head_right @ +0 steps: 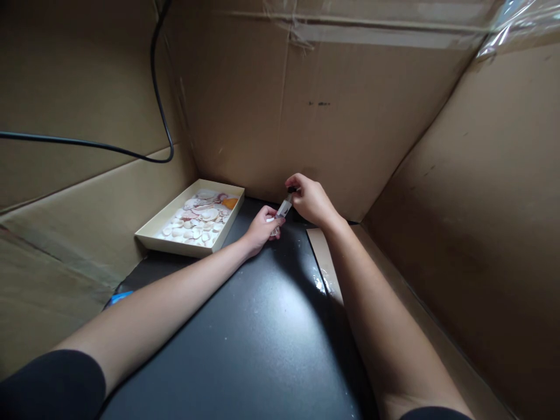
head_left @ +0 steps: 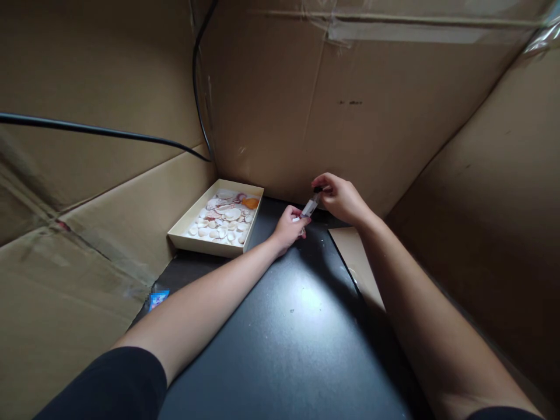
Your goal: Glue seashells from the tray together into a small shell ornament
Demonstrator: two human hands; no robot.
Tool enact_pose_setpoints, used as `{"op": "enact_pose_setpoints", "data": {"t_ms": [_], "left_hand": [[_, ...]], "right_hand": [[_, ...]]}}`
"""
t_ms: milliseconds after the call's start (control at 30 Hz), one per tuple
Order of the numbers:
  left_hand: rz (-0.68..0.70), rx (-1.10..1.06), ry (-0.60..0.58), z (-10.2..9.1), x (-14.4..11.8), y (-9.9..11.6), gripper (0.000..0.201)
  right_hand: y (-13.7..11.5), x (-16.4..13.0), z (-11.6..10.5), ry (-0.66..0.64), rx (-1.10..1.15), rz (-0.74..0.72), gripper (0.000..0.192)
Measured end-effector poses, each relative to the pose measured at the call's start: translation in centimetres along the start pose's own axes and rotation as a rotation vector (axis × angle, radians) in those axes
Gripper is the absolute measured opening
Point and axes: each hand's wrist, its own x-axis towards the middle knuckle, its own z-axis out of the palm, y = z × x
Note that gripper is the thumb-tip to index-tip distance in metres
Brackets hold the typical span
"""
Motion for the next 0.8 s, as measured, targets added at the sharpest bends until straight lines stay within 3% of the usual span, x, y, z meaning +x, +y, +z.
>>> {"op": "enact_pose_setpoints", "data": {"t_ms": [167,400,600,800], "left_hand": [[0.010,0.028,-0.017,0.0,-0.2,0.0,0.021],[0.114,0.115,-0.142,0.3,-0.2,-0.8,0.021],[0.147,0.196,-0.149,0.3,-0.1,-0.8,0.013],[0.154,0.198,-0.157,0.3,-0.2,-0.8,0.013]], "right_hand": [[0.2,0.1,0.0,0.051,-0.073,0.023,0.030],[-0.9,0.2,-1.0,0.140,-0.073,0.065,0.024],[-0.7,0.5,-0.4,0.181,0.185,0.161,0.025],[-1.2,0.5,1.2,0.036,0.501,0.385,0.019]]}}
